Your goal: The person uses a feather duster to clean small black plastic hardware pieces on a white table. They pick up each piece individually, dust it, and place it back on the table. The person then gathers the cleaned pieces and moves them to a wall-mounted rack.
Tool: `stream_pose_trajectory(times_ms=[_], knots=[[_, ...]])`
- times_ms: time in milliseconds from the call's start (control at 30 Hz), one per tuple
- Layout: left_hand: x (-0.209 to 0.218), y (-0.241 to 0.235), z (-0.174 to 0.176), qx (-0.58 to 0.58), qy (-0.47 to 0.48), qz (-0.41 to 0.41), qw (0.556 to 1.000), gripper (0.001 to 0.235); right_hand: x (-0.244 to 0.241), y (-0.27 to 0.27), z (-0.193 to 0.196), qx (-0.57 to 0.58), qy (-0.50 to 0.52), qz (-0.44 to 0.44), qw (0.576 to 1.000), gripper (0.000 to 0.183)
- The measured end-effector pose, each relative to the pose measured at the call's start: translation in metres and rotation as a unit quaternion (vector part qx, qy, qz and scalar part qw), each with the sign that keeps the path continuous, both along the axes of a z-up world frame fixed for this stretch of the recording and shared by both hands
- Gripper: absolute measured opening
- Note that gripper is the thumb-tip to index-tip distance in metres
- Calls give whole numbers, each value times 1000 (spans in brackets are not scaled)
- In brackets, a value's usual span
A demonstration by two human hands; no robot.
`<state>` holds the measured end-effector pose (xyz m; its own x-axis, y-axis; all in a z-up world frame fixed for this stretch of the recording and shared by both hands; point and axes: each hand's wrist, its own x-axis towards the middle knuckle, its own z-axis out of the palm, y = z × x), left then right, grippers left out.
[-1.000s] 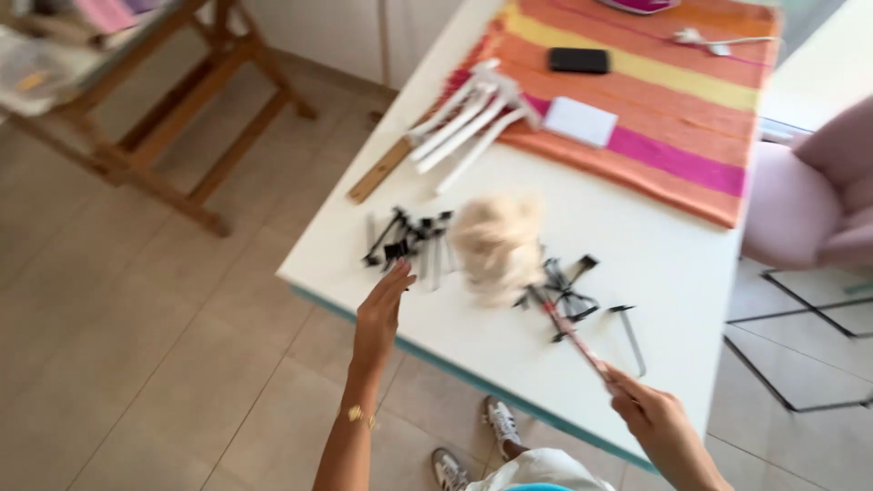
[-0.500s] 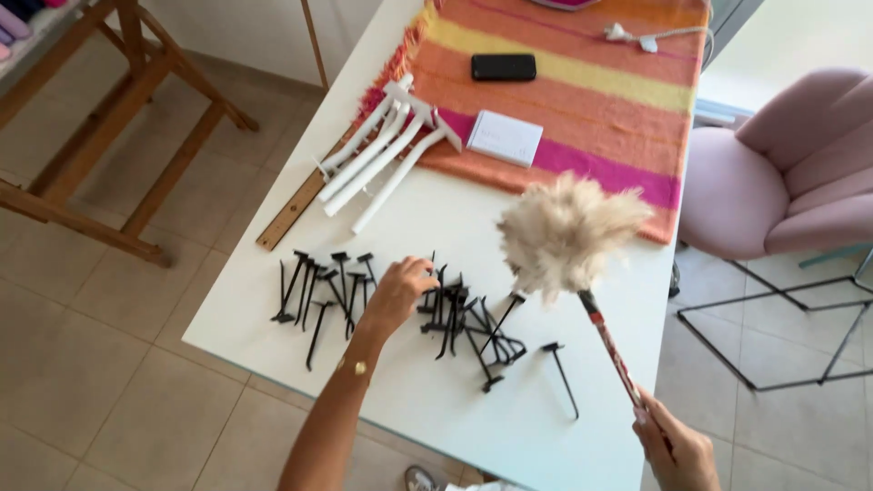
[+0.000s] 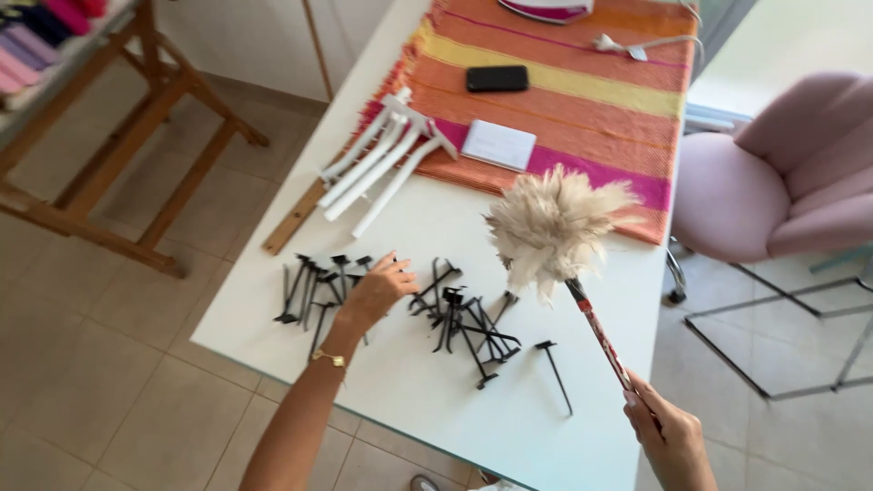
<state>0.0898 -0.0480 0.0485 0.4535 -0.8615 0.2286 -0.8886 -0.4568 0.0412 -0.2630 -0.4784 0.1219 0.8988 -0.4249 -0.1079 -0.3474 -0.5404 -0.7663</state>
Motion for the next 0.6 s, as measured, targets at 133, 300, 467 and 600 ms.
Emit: stream_pose_trajectory(times_ms=[133,300,467,600], knots=[[-24,9,13,-118,24,50,991,24,16,21,15,-14,6,30,999,45],[-97,26,61,-220,90,247,939,22,34,68,46,-25,-43,37,998,41],[-165,59,83,-229,100,461,851,13,55,165,121,105,-268,24,957,46],[-192,99,99,-193,94,571,793,17,59,135,-87,230,156,56,959,28]])
